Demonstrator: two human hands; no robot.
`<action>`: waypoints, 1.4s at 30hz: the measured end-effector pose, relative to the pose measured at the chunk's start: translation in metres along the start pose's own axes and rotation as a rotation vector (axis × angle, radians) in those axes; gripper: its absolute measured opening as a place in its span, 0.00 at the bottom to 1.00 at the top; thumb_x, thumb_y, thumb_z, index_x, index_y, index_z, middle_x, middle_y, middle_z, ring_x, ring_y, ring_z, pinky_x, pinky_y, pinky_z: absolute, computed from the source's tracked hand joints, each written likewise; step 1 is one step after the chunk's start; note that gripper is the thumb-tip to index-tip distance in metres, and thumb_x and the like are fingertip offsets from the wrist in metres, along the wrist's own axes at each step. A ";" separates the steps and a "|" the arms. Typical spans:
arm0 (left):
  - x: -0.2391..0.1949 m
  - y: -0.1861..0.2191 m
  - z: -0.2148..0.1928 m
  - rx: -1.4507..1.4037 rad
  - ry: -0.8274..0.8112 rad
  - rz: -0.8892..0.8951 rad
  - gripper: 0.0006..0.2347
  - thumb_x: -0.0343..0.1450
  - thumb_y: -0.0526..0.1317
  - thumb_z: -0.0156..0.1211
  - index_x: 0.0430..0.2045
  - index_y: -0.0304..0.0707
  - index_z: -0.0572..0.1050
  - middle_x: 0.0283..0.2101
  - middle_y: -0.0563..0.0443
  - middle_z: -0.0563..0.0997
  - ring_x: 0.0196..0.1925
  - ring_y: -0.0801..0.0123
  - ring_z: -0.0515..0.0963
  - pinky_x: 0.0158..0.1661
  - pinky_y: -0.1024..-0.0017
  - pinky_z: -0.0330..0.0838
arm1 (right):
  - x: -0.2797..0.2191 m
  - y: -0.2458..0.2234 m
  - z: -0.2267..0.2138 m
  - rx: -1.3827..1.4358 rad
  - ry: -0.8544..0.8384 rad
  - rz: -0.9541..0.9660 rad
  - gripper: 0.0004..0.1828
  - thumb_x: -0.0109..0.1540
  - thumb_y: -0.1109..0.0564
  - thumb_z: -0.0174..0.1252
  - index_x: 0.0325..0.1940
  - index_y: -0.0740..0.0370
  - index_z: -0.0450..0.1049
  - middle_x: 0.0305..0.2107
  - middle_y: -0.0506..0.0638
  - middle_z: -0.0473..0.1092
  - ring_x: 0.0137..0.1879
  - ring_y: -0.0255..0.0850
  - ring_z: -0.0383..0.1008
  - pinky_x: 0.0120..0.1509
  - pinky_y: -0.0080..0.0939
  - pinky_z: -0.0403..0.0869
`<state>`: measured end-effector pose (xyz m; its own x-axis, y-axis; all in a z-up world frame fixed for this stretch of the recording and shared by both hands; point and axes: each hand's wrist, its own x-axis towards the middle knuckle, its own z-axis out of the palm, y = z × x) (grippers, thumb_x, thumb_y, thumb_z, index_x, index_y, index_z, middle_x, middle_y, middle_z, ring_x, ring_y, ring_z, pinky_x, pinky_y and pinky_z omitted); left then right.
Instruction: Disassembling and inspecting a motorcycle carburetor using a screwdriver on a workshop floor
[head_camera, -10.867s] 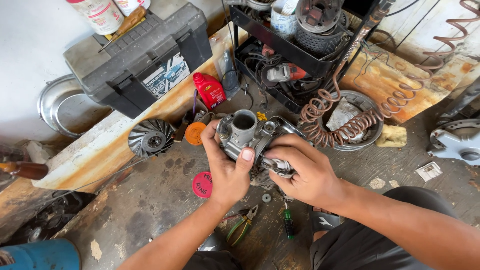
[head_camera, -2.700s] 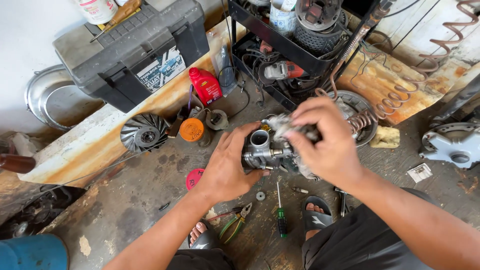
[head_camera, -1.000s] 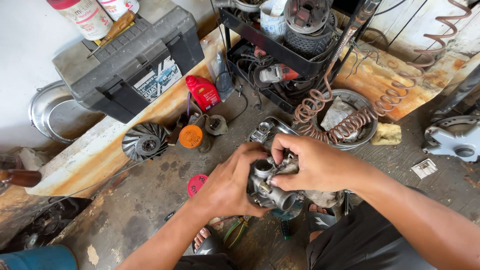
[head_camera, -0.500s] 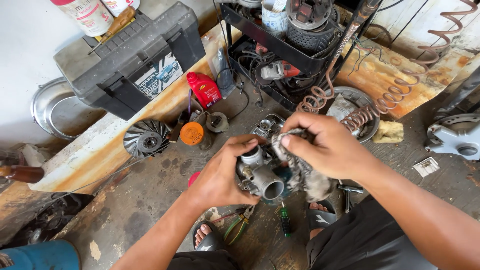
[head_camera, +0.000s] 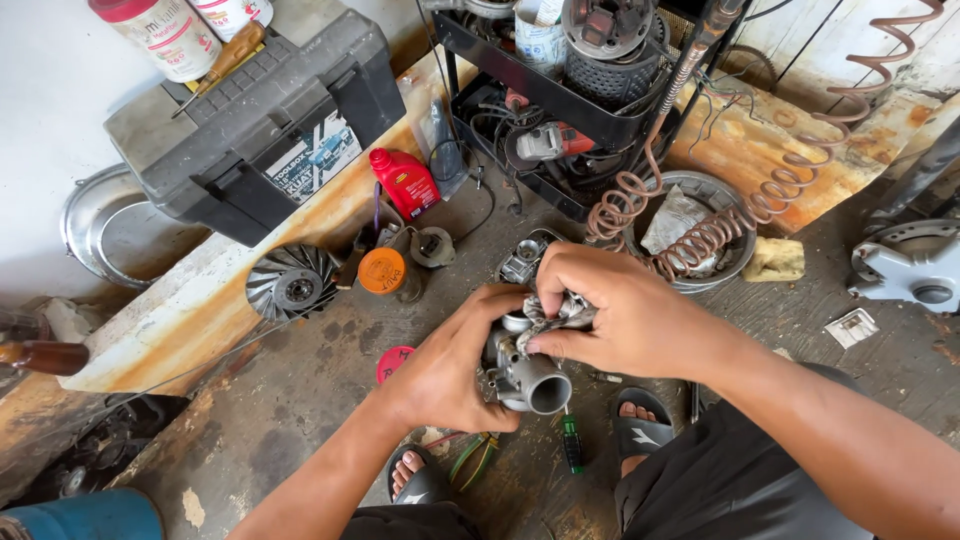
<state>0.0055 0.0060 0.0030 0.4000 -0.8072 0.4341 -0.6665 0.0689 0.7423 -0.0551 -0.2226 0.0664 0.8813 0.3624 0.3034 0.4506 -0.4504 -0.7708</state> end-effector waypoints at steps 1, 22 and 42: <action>0.002 0.002 -0.001 0.001 0.001 0.001 0.40 0.47 0.35 0.72 0.57 0.28 0.63 0.55 0.27 0.73 0.56 0.31 0.77 0.54 0.43 0.74 | 0.000 0.003 -0.002 -0.001 0.000 -0.002 0.12 0.56 0.63 0.69 0.34 0.60 0.70 0.28 0.52 0.70 0.34 0.44 0.72 0.38 0.45 0.73; 0.004 0.017 -0.011 0.052 -0.133 -0.157 0.42 0.44 0.37 0.72 0.57 0.36 0.64 0.60 0.41 0.73 0.59 0.50 0.76 0.59 0.61 0.71 | -0.013 0.011 -0.003 0.166 0.018 -0.003 0.12 0.53 0.69 0.56 0.38 0.60 0.66 0.37 0.47 0.67 0.42 0.37 0.67 0.50 0.34 0.68; 0.000 0.007 -0.013 0.166 -0.059 -0.216 0.41 0.46 0.42 0.72 0.59 0.33 0.65 0.60 0.42 0.75 0.56 0.50 0.79 0.53 0.60 0.74 | -0.004 0.008 0.008 0.059 0.123 0.042 0.03 0.59 0.64 0.61 0.34 0.64 0.72 0.37 0.49 0.71 0.38 0.35 0.67 0.45 0.33 0.67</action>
<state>0.0095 0.0143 0.0149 0.5101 -0.8257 0.2408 -0.6655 -0.2015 0.7187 -0.0557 -0.2211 0.0545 0.9116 0.2401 0.3336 0.4069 -0.4127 -0.8149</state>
